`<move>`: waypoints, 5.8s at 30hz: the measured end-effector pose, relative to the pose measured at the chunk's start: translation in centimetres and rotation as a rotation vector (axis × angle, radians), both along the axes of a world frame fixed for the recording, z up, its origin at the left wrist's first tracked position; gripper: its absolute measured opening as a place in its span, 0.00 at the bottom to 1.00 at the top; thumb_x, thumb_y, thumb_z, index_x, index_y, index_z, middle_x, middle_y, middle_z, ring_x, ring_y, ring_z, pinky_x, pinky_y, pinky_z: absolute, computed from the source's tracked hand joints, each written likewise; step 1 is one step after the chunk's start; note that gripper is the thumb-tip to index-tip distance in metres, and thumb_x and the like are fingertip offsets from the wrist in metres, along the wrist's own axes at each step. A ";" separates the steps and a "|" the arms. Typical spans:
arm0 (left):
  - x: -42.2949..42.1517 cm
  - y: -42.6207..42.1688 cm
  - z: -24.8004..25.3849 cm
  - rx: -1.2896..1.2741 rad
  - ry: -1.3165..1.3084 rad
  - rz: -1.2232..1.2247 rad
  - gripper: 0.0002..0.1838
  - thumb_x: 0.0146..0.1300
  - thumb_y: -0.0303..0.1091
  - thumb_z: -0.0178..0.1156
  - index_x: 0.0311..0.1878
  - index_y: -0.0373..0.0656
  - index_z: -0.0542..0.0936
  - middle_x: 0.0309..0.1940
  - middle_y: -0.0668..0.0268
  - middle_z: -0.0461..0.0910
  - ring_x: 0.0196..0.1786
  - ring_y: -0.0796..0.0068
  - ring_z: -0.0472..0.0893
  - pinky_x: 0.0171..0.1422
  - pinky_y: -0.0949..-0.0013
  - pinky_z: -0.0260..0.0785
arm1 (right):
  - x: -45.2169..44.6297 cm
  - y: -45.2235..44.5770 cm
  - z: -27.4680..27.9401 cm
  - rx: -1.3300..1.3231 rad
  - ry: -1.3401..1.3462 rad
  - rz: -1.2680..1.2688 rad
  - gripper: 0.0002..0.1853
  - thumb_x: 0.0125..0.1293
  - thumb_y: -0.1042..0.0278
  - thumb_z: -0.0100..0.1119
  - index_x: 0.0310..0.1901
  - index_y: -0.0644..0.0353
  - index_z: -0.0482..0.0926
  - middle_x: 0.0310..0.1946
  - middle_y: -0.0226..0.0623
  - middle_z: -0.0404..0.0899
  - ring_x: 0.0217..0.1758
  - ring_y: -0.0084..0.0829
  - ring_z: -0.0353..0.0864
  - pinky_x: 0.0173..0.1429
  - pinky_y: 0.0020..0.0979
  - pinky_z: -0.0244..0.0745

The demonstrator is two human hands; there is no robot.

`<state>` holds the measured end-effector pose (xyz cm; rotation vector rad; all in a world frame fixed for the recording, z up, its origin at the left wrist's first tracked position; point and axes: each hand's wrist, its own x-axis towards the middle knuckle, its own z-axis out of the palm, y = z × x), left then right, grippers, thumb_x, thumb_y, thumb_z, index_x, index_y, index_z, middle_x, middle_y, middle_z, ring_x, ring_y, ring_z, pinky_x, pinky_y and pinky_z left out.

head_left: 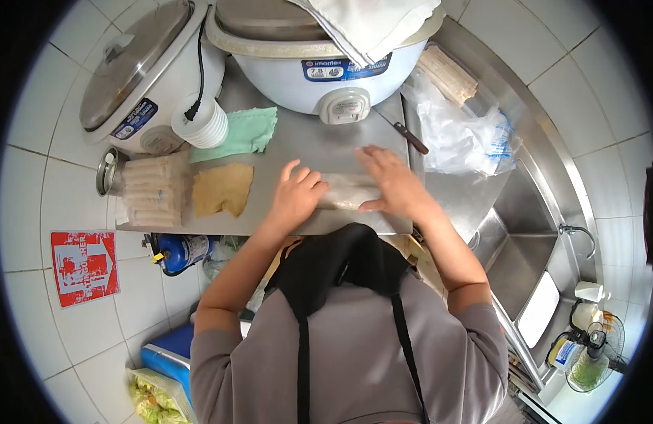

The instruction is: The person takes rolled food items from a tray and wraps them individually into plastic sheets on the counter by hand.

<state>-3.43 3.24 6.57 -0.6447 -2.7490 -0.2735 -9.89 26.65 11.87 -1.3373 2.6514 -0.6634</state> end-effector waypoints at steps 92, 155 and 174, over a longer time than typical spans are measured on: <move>5.7 -14.7 -5.5 0.347 0.143 0.823 0.35 0.55 0.52 0.60 0.63 0.43 0.69 0.67 0.48 0.58 0.71 0.43 0.52 0.74 0.47 0.41 | 0.2 -30.9 -1.7 -0.200 -0.100 0.197 0.28 0.67 0.59 0.52 0.64 0.64 0.63 0.47 0.49 0.70 0.49 0.46 0.72 0.54 0.37 0.68; -4.4 0.8 2.2 0.316 0.069 0.342 0.15 0.60 0.33 0.57 0.49 0.41 0.79 0.59 0.54 0.68 0.66 0.47 0.61 0.68 0.50 0.53 | -16.4 13.2 -8.8 -0.382 0.269 -0.705 0.06 0.52 0.72 0.65 0.32 0.62 0.80 0.33 0.41 0.77 0.42 0.41 0.77 0.45 0.38 0.74; -7.1 14.9 7.6 0.871 -0.040 -0.311 0.23 0.58 0.28 0.61 0.58 0.37 0.71 0.55 0.54 0.72 0.61 0.56 0.69 0.63 0.58 0.62 | -10.6 13.3 6.5 -1.506 -0.528 -0.569 0.05 0.66 0.70 0.49 0.35 0.63 0.73 0.34 0.40 0.79 0.37 0.32 0.83 0.37 0.31 0.78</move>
